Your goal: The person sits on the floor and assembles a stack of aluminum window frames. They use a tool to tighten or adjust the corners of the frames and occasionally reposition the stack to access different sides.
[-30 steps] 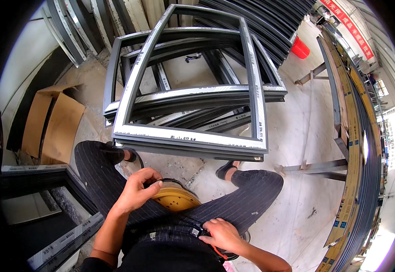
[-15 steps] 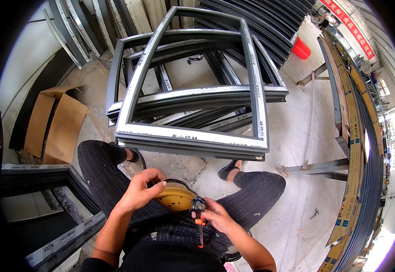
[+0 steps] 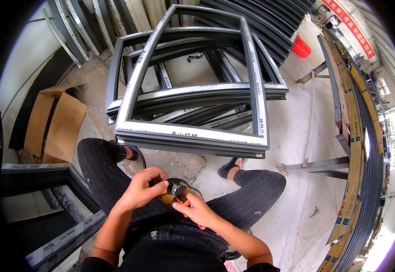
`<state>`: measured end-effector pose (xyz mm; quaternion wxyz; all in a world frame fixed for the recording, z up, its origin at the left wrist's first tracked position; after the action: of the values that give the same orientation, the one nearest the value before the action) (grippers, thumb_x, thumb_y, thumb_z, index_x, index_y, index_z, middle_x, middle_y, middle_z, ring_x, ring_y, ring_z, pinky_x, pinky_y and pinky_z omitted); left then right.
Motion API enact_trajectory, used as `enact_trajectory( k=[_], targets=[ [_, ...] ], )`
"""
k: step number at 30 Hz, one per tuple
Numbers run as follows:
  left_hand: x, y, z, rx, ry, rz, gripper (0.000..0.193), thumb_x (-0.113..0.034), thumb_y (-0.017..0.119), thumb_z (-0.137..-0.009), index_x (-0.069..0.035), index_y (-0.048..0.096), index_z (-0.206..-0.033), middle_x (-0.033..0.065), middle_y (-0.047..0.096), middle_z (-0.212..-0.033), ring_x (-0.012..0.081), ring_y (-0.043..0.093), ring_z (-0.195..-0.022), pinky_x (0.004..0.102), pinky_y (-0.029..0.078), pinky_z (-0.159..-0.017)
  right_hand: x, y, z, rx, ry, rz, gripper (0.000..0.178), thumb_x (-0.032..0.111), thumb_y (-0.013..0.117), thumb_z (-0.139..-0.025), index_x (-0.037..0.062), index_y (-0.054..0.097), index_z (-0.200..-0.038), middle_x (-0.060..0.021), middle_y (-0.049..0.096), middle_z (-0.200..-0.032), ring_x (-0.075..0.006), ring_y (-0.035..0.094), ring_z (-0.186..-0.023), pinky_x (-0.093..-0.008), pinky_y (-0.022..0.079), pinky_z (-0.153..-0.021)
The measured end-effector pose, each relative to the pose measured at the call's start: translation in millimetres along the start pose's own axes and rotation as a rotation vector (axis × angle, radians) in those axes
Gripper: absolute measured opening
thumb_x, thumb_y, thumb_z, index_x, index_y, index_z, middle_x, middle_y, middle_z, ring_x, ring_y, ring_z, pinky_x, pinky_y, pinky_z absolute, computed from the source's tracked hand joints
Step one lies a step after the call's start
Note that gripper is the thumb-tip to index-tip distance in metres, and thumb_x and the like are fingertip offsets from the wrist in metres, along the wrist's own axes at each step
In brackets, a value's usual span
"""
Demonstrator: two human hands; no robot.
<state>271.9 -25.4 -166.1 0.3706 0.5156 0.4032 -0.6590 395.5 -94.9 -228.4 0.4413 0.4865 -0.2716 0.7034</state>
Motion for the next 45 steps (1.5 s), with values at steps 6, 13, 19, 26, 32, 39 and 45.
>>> enact_trajectory(
  k=[6,13,19,26,32,39,45],
  targets=[
    [-8.6,0.8,4.7,0.063,0.007,-0.069,0.013,-0.01,0.064,-0.084,0.003,0.06,-0.087,0.0075,0.055,-0.077,0.015,0.053,-0.07,0.0295,0.044,-0.063,3.9,4.8,-5.0,-0.036,0.022,-0.283,0.026,0.021,0.061,-0.092,-0.0009,0.055,-0.104,-0.0029,0.055,-0.088,-0.0099,0.05,-0.079,-0.0273,0.044,-0.071],
    [-16.8,7.2,-0.2,0.198,0.055,-0.188,0.015,-0.013,0.062,-0.081,0.001,0.06,-0.085,0.0134,0.057,-0.074,0.0252,0.056,-0.068,0.0347,0.046,-0.064,42.5,-13.1,4.6,-0.191,-0.219,0.63,0.022,0.016,0.062,-0.084,-0.0027,0.055,-0.094,-0.0166,0.057,-0.087,-0.0331,0.056,-0.085,-0.0394,0.046,-0.074],
    [-19.5,16.8,-6.7,0.257,0.063,-0.295,0.016,-0.015,0.06,-0.078,0.0,0.06,-0.083,0.0172,0.06,-0.076,0.0337,0.058,-0.072,0.0399,0.046,-0.067,61.9,-21.6,14.6,-0.266,-0.264,0.969,0.022,0.015,0.067,-0.077,0.0003,0.055,-0.088,-0.016,0.056,-0.084,-0.0339,0.056,-0.085,-0.0417,0.047,-0.073],
    [-12.3,44.7,-16.1,0.349,0.062,-0.258,0.018,-0.018,0.062,-0.079,-0.001,0.062,-0.083,0.0177,0.061,-0.076,0.0357,0.059,-0.074,0.0411,0.046,-0.068,60.1,-40.9,36.5,-0.41,-0.264,1.085,0.023,0.016,0.07,-0.073,0.0034,0.052,-0.079,-0.0121,0.054,-0.074,-0.0337,0.057,-0.073,-0.0424,0.047,-0.065],
    [-5.4,85.8,-15.9,0.473,0.156,-0.276,0.021,-0.024,0.061,-0.082,-0.004,0.062,-0.088,0.0161,0.063,-0.084,0.0366,0.06,-0.082,0.0439,0.046,-0.071,49.4,-54.0,70.4,-0.479,-0.12,1.166,0.025,0.017,0.072,-0.073,0.0043,0.051,-0.078,-0.0116,0.055,-0.074,-0.0319,0.058,-0.073,-0.0414,0.047,-0.064],
    [-10.7,45.1,-21.7,0.32,0.198,-0.402,0.018,-0.016,0.063,-0.085,-0.001,0.063,-0.095,0.0154,0.063,-0.088,0.0325,0.062,-0.083,0.0406,0.048,-0.073,24.6,-79.9,31.4,-0.529,0.029,1.216,0.023,0.021,0.069,-0.08,0.0031,0.054,-0.081,-0.0141,0.061,-0.074,-0.0344,0.062,-0.072,-0.0443,0.049,-0.062],
    [3.4,-74.0,-16.0,-0.082,-0.035,-0.13,0.015,-0.014,0.063,-0.089,0.002,0.06,-0.089,0.0006,0.049,-0.071,0.0078,0.044,-0.066,0.0242,0.04,-0.059,7.9,-87.8,9.9,-0.406,-0.098,1.296,0.018,0.02,0.064,-0.079,0.0035,0.056,-0.078,-0.0132,0.062,-0.072,-0.0311,0.063,-0.071,-0.043,0.05,-0.063]
  ],
)
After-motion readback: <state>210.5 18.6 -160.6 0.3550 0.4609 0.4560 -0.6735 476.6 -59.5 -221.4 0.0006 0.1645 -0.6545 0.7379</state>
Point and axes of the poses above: each hand's wrist, its own z-axis away from the middle knuckle, its own y-axis out of the palm, x = y × z, the point moved 10 cm from there along -z, towards the middle knuckle
